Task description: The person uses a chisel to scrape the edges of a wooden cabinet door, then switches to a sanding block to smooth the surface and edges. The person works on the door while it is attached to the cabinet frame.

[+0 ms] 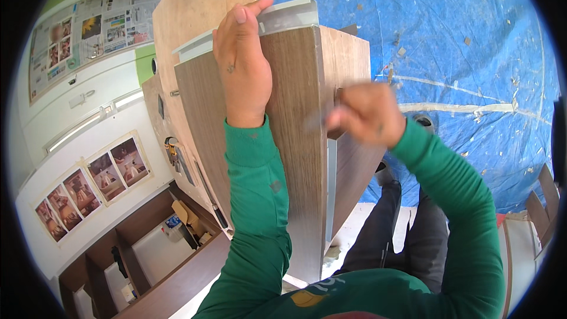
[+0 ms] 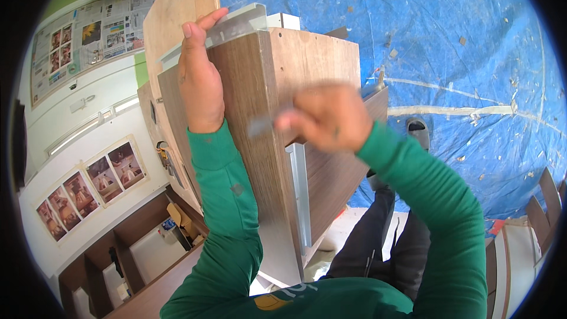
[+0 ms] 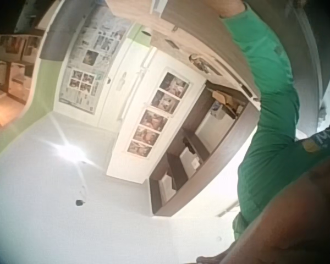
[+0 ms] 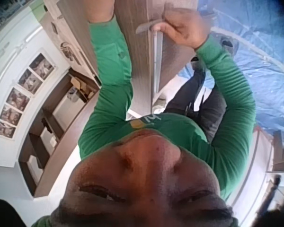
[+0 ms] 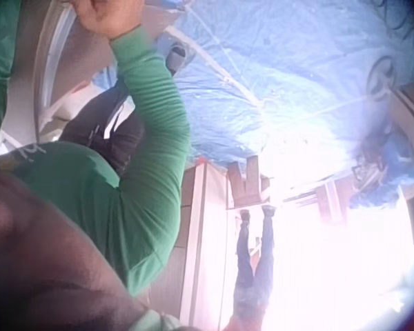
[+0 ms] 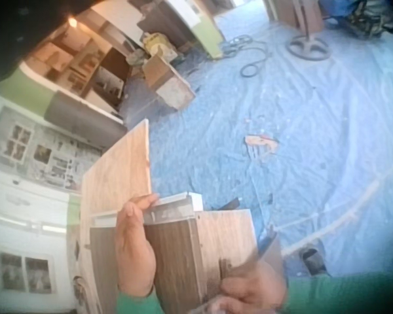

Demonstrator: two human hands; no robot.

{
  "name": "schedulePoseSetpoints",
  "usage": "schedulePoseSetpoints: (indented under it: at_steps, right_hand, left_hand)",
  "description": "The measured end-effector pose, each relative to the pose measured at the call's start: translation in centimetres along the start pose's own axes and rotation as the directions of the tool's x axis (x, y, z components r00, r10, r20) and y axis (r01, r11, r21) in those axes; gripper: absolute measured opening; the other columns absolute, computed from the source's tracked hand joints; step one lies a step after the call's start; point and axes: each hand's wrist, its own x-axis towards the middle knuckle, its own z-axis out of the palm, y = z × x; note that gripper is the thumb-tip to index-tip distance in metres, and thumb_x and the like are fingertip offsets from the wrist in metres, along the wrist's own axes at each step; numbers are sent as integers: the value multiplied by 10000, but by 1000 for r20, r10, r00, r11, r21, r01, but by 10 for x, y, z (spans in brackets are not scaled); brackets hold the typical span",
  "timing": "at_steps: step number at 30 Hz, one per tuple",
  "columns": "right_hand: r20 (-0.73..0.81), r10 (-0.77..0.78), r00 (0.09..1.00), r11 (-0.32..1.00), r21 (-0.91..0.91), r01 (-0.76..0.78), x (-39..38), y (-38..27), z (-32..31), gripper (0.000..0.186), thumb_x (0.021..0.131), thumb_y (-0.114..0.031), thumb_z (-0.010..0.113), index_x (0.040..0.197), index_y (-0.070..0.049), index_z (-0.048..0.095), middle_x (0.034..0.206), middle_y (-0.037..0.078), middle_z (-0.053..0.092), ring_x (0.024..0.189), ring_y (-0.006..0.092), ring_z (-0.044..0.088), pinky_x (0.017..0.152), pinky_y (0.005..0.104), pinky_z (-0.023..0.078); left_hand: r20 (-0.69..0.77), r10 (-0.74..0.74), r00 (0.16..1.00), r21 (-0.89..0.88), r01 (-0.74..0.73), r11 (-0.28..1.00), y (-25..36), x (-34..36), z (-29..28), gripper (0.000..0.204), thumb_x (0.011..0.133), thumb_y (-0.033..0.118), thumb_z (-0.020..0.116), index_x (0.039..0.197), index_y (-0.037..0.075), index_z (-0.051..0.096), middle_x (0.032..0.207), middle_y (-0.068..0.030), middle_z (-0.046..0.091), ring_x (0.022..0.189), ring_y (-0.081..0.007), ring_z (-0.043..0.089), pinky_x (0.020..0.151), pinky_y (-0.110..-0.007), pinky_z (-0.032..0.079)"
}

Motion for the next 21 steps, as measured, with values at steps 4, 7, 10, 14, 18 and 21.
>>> schedulePoseSetpoints:
  at_steps: [4,7,10,14,18,21]
  right_hand:
    - [-251,200,947,979,92,-182,69,27,-12,537,945,-471,756,703,-26,582,611,163,450,518,250,396,502,406,382]
    - [-285,284,915,959,82,-272,64,23,-19,543,946,-464,757,694,-24,564,602,165,429,516,252,381,494,397,374]
    - [-113,103,988,989,120,-89,14,5,1,542,931,-450,769,661,-53,519,585,138,422,496,285,424,481,405,376]
    - [20,-146,989,987,71,144,-33,-8,17,522,912,-447,775,649,-91,498,581,98,447,497,323,513,480,438,390]
    - [-135,74,988,988,148,-53,14,20,11,501,948,-449,747,690,-49,591,590,118,476,503,254,478,497,409,393]
    - [-326,174,929,978,171,-123,71,38,-5,533,985,-464,708,728,-5,616,612,141,488,557,139,427,513,374,389]
  left_hand:
    - [-14,2,1000,-33,-3,999,-5,7,1,624,1142,463,297,1117,27,743,1097,-67,726,997,-246,551,1065,-372,339]
    - [-12,15,1000,-17,-15,1000,-7,7,3,629,1141,469,297,1118,27,744,1104,-74,727,999,-251,553,1057,-375,346]
    - [-23,30,999,-6,-30,1000,-8,6,2,635,1140,473,296,1127,26,746,1111,-80,727,1020,-256,554,1062,-383,349]
    - [-30,16,999,-12,-17,1000,-4,7,6,629,1139,471,307,1130,24,750,1140,-79,727,1076,-261,562,1075,-385,355]
    - [-10,-8,1000,-30,8,1000,-5,7,5,625,1138,467,317,1128,21,756,1187,-96,723,1133,-279,560,1084,-382,364]
    - [-32,-16,999,-50,14,999,-6,8,8,630,1137,464,313,1131,19,759,1189,-118,715,1144,-295,550,1086,-390,366]
